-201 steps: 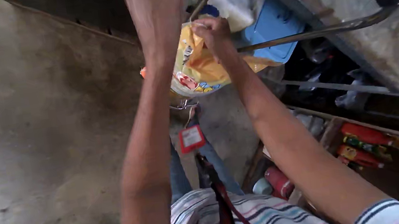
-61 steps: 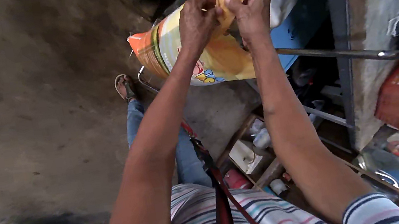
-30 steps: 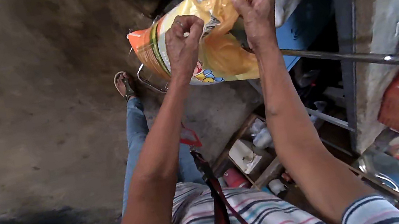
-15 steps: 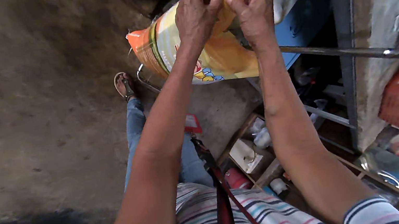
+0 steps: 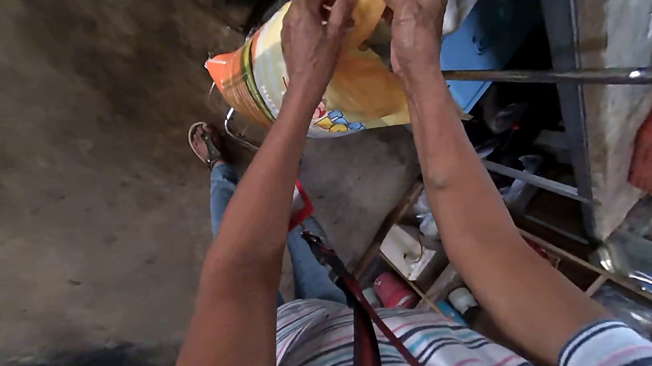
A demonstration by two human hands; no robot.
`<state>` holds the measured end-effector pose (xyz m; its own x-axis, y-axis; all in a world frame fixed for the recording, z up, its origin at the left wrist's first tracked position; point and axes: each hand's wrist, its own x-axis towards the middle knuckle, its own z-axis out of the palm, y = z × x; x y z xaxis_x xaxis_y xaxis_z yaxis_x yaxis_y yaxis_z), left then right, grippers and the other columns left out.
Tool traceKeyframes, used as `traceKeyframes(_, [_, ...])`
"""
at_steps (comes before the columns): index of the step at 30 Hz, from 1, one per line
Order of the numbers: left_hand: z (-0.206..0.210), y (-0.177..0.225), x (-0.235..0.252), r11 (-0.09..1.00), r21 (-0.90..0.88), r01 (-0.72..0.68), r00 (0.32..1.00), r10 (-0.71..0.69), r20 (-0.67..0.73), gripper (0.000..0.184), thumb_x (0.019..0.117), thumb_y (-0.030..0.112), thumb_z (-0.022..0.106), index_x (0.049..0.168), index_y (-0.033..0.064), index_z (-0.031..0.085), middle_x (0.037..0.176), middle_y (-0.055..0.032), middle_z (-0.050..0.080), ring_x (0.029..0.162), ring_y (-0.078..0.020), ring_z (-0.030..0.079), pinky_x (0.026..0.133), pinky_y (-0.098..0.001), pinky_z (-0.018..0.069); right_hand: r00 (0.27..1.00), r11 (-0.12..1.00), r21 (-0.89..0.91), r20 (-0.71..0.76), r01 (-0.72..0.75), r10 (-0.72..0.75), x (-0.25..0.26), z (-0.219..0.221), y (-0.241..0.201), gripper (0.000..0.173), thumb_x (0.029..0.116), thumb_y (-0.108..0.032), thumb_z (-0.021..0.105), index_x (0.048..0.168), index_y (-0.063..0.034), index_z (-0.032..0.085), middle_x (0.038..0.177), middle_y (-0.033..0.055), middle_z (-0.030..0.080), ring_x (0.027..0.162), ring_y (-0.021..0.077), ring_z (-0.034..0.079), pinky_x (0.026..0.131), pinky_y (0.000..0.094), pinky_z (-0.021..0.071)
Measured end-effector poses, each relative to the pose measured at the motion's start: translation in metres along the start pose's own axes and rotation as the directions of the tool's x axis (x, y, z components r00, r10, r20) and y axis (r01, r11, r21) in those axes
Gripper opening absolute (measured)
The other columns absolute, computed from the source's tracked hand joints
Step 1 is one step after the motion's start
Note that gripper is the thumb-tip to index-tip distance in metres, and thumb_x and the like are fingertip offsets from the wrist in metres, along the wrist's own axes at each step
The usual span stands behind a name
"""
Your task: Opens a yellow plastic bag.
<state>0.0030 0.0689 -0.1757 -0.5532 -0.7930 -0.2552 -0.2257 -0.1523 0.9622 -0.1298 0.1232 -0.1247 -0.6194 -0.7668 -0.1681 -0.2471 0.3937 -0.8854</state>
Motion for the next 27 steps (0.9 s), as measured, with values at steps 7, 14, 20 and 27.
traceKeyframes(7, [-0.008, 0.007, 0.043, 0.992, -0.058, 0.114, 0.982, -0.103, 0.159, 0.027, 0.0946, 0.016, 0.065, 0.116, -0.0005, 0.068, 0.101, -0.0105, 0.072, 0.088, -0.0163, 0.069, 0.083, -0.0363, 0.0576, 0.985, 0.676, -0.731, -0.029, 0.096, -0.171, -0.075, 0.027, 0.012, 0.081, 0.0738, -0.028, 0.085, 0.139, 0.0055, 0.051, 0.13, 0.027, 0.059, 0.122, 0.0413, 0.057, 0.101, 0.0528, 0.0489])
traceKeyframes(14, [-0.029, -0.003, 0.055, 0.973, -0.188, 0.135, 0.988, -0.12, 0.093, 0.017, 0.0958, 0.012, 0.068, 0.103, -0.0041, 0.068, 0.09, -0.0087, 0.068, 0.077, -0.0116, 0.065, 0.077, -0.0299, 0.0563, 0.976, 0.614, -0.759, 0.192, 0.216, -0.107, -0.059, -0.026, 0.023, 0.03, 0.1021, -0.017, 0.058, 0.122, 0.0046, 0.067, 0.106, 0.021, 0.073, 0.097, 0.0353, 0.072, 0.087, 0.05, 0.0573])
traceKeyframes(20, [-0.018, -0.011, 0.041, 0.984, -0.17, 0.053, 0.99, -0.074, -0.121, 0.026, 0.099, 0.014, 0.057, 0.113, -0.0038, 0.068, 0.096, -0.0108, 0.07, 0.085, -0.0147, 0.067, 0.083, -0.0331, 0.056, 0.995, 0.724, -0.689, 0.053, -0.026, 0.085, -0.026, -0.057, 0.007, 0.027, 0.1018, -0.018, 0.058, 0.117, 0.0012, 0.068, 0.1, 0.0146, 0.071, 0.088, 0.0205, 0.068, 0.084, 0.0376, 0.054])
traceKeyframes(27, [0.026, -0.007, -0.005, 0.995, -0.047, 0.082, 0.981, -0.089, -0.171, 0.057, 0.0907, 0.019, 0.075, 0.136, -0.0034, 0.049, 0.096, -0.0119, 0.07, 0.087, -0.0231, 0.07, 0.08, -0.0403, 0.0578, 0.976, 0.894, -0.417, 0.061, -0.165, 0.208, -0.006, -0.044, 0.019, 0.022, 0.0904, -0.011, 0.074, 0.109, -0.0006, 0.072, 0.096, 0.0079, 0.074, 0.084, 0.011, 0.069, 0.082, 0.0304, 0.0575])
